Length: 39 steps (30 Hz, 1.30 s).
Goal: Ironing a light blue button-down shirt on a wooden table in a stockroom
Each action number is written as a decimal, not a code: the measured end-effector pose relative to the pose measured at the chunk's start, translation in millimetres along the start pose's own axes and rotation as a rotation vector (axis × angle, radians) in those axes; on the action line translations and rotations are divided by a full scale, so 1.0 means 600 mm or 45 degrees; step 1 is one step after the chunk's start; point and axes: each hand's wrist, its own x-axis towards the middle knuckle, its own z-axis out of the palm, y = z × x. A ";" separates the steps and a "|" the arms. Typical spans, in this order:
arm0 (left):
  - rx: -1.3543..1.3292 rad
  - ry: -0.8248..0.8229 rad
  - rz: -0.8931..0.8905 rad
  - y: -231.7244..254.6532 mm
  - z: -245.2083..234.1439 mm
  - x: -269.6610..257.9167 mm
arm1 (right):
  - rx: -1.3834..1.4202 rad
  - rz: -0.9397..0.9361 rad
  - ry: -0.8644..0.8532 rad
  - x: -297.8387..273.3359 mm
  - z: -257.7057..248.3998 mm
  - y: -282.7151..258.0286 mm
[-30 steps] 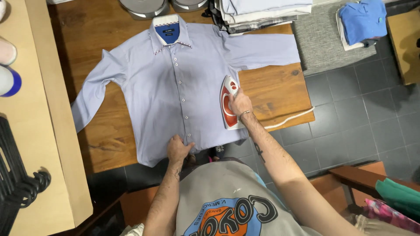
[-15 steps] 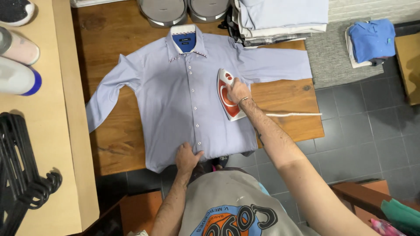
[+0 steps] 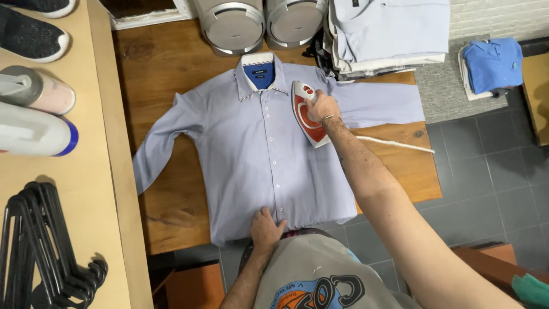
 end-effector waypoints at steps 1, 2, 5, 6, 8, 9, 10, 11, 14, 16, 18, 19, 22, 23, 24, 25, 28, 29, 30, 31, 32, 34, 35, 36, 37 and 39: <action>-0.004 0.007 -0.004 -0.002 0.007 0.005 | -0.001 -0.009 0.002 0.012 -0.001 -0.007; 0.001 0.009 0.001 -0.004 0.014 0.009 | -0.014 -0.001 0.011 0.023 -0.002 -0.014; -0.088 -0.099 -0.006 -0.013 0.019 0.009 | -0.010 -0.004 0.010 0.039 -0.005 -0.035; -0.186 -0.202 -0.012 -0.014 0.017 0.010 | 0.003 -0.016 0.009 0.043 -0.008 -0.043; -0.190 -0.176 0.026 -0.021 0.015 0.009 | 0.021 -0.002 0.014 0.053 -0.010 -0.053; -0.201 -0.161 0.062 -0.020 0.017 0.004 | 0.030 0.018 0.012 0.055 -0.012 -0.053; -0.203 -0.163 0.063 -0.023 0.012 0.013 | 0.028 0.019 0.012 0.063 -0.016 -0.056; -0.207 -0.178 0.088 -0.028 0.009 0.011 | 0.021 0.017 0.008 0.064 -0.014 -0.057; -0.189 -0.173 0.109 -0.037 0.023 0.001 | 0.070 -0.031 0.013 0.063 -0.003 -0.049; -0.161 -0.139 0.148 -0.039 0.024 0.012 | 0.132 -0.057 0.064 0.067 0.000 -0.040; -0.219 -0.209 0.151 -0.039 0.023 0.013 | 0.053 -0.043 0.020 0.063 0.013 -0.029; -0.217 -0.227 0.154 -0.039 0.022 0.012 | 0.050 -0.027 0.012 0.056 0.022 -0.020; -0.033 -0.129 0.207 -0.037 0.015 0.015 | 0.005 0.005 0.026 0.029 0.032 -0.005; -0.067 -0.147 0.202 -0.035 0.009 0.015 | 0.030 -0.001 0.011 0.012 0.028 -0.005; -0.102 -0.165 0.198 -0.034 0.002 0.014 | 0.055 -0.006 -0.005 -0.007 0.024 -0.006; -0.106 -0.169 0.192 -0.032 0.000 0.015 | 0.051 -0.008 -0.012 -0.016 0.029 0.001; -0.102 -0.247 0.126 -0.026 -0.003 0.014 | 0.079 -0.004 -0.049 -0.057 0.032 0.002; -0.081 -0.242 0.119 -0.024 -0.003 0.015 | 0.053 0.006 -0.064 -0.080 0.021 -0.007; -0.061 -0.236 0.111 -0.022 -0.002 0.016 | 0.026 0.016 -0.080 -0.103 0.010 -0.015; -0.064 -0.226 0.111 -0.022 0.001 0.017 | 0.026 0.008 -0.072 -0.108 0.015 -0.013; -0.073 -0.233 0.106 -0.022 0.005 0.018 | 0.022 0.008 -0.105 -0.113 0.019 -0.011; -0.079 -0.234 0.098 -0.022 0.009 0.021 | 0.022 0.003 -0.137 -0.117 0.024 -0.013; -0.068 -0.206 0.107 -0.022 0.011 0.020 | 0.037 -0.019 -0.136 -0.119 0.024 -0.016; -0.057 -0.179 0.116 -0.021 0.013 0.019 | 0.052 -0.042 -0.135 -0.120 0.024 -0.019; -0.055 -0.179 0.118 -0.022 0.016 0.018 | 0.055 -0.040 -0.135 -0.114 0.025 -0.021; -0.008 -0.115 0.132 -0.023 0.022 0.016 | 0.033 -0.099 -0.120 -0.102 0.027 -0.024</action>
